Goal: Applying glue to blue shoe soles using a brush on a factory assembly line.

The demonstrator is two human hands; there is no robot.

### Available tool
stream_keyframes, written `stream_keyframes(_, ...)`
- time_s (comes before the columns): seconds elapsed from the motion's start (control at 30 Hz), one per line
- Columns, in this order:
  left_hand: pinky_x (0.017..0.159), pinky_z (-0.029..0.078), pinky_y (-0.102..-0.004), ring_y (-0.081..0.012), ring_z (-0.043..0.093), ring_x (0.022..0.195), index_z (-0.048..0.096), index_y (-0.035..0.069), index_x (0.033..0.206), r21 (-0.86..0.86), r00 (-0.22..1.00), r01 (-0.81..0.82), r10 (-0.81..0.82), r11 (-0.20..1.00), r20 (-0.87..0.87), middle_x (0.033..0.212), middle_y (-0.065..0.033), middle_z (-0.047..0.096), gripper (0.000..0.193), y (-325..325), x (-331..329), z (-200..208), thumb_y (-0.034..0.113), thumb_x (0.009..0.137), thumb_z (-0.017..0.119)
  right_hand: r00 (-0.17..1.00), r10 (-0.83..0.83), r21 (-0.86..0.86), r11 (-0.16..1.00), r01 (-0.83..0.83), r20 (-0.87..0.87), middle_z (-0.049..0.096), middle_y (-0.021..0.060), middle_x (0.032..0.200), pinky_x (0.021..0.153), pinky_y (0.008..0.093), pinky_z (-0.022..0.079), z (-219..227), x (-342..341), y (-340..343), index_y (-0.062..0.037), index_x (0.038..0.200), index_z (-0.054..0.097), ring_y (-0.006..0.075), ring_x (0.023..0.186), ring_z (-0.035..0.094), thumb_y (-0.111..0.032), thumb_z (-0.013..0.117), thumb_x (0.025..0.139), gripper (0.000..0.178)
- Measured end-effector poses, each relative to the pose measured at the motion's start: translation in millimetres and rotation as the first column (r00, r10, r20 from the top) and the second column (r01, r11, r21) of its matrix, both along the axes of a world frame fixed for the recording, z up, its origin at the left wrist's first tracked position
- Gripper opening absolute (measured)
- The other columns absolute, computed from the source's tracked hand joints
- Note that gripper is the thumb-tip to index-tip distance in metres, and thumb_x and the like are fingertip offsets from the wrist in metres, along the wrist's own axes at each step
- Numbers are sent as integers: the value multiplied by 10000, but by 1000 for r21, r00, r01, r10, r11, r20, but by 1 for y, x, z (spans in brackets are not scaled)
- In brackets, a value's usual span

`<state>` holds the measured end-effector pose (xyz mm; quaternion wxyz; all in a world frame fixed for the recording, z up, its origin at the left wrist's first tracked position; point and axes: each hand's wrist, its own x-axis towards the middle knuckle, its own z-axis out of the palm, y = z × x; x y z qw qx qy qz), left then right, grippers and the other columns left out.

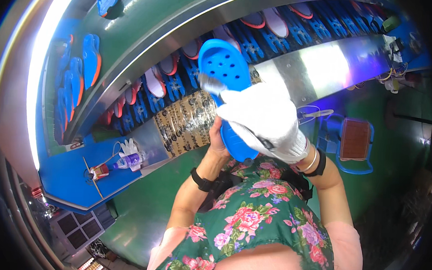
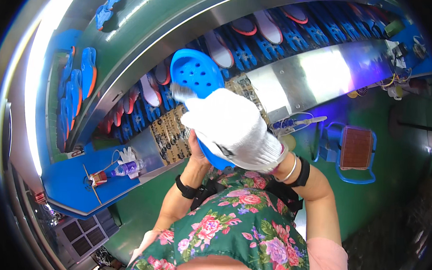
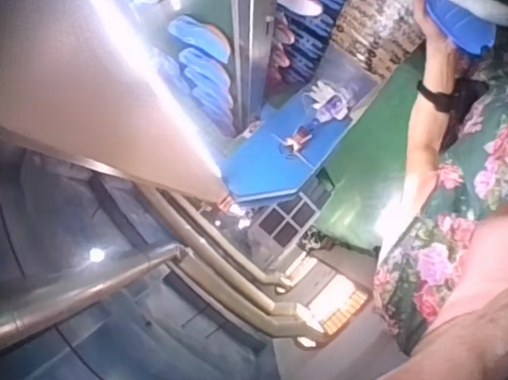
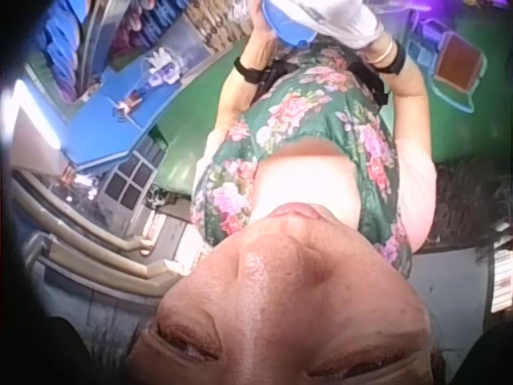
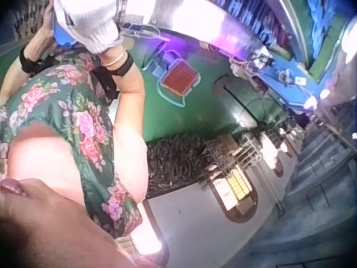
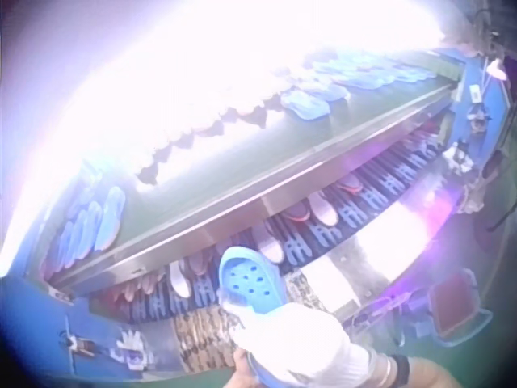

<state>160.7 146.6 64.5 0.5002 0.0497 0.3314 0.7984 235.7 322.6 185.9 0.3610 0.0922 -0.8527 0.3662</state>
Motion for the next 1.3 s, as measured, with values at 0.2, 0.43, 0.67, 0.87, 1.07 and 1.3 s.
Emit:
stream_keyframes(0.2,1176,371,-580,-378,457,1418,298,135,1599,32,990,-86,81,996,115,1568,-163,438,860,6,-6,1,685,968,493,995,-86,-274,959,70,-44,769,134,1078,832,386,558,-12,-12,6,-78,1081,789,271,937,733,-66,776,793,288)
stream_keyframes(0.43,1180,377,-523,-353,455,1416,309,69,1578,576,901,-215,-67,789,428,1568,-171,433,926,32,-25,8,744,957,442,998,-55,-401,914,63,31,769,139,1043,829,372,574,-23,-17,-9,-51,1030,786,264,913,732,-9,758,805,231)
stream_keyframes(0.67,1159,396,-574,-390,492,1374,281,138,1596,115,987,-137,125,984,103,1554,-152,450,946,34,-41,12,769,923,485,992,-50,-201,979,26,-114,762,129,1070,838,393,566,-38,-14,-14,-63,1090,779,284,959,715,-51,784,790,300)
stream_keyframes(0.87,1117,432,-601,-440,534,1310,328,56,1553,308,933,-223,111,925,343,1467,-152,525,1038,40,-37,24,811,870,526,1000,9,-596,803,0,12,766,124,1030,869,376,577,-43,-9,-10,-59,1054,783,263,952,733,-38,776,820,235)
stream_keyframes(1.07,1065,487,-595,-423,572,1271,438,57,1471,429,970,28,-129,903,207,1383,-176,581,967,40,-44,30,806,867,541,994,102,-268,957,-111,-48,764,96,1078,816,374,570,-40,5,-22,-89,1045,787,261,941,719,-61,793,813,234)
stream_keyframes(1.3,998,509,-629,-471,606,1181,435,44,1474,349,946,-127,7,929,325,1389,-253,565,1049,38,-47,30,853,816,552,992,82,-149,984,-96,-94,754,85,1045,814,397,574,-50,6,-18,-118,1085,757,297,932,716,-77,777,818,271)
